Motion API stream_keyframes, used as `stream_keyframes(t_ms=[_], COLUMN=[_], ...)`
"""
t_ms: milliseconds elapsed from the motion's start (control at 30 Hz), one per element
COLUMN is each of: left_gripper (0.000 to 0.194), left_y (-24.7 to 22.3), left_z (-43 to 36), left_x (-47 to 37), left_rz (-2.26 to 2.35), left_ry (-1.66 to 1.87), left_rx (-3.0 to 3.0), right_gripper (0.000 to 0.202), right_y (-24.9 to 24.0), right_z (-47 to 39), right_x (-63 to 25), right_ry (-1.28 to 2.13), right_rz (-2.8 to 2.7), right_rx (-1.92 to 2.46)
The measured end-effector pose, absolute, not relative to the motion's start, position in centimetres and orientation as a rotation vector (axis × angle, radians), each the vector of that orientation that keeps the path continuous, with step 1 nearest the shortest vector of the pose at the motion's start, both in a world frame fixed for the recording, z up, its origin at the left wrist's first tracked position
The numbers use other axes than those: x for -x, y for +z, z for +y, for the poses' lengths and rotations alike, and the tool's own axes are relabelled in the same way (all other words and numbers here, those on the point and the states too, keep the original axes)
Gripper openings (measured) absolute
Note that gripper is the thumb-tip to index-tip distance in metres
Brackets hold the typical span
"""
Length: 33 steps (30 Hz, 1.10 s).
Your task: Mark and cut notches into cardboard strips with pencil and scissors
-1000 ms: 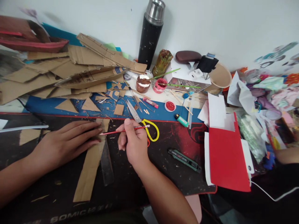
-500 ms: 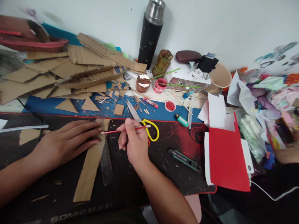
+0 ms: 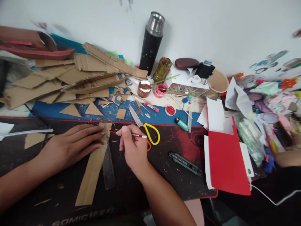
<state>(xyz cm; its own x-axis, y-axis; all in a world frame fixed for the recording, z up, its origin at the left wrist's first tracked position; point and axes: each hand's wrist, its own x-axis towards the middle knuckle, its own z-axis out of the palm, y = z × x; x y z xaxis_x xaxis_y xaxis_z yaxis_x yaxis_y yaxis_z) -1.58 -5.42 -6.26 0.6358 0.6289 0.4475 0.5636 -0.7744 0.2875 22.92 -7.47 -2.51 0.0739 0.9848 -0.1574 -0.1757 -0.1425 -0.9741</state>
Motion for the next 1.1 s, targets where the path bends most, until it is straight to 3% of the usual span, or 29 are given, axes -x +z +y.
stream_keyframes(t_ms=[1100], left_gripper=[0.026], left_y=[-6.7], left_z=[-5.5], left_x=[1.3], left_rz=[1.003], left_ry=[0.845], left_rx=[-2.708], right_gripper=[0.033], right_y=[-4.6], right_z=[-7.9], right_x=[-22.4], right_ry=[1.219], right_rz=[-1.276], right_rx=[1.201])
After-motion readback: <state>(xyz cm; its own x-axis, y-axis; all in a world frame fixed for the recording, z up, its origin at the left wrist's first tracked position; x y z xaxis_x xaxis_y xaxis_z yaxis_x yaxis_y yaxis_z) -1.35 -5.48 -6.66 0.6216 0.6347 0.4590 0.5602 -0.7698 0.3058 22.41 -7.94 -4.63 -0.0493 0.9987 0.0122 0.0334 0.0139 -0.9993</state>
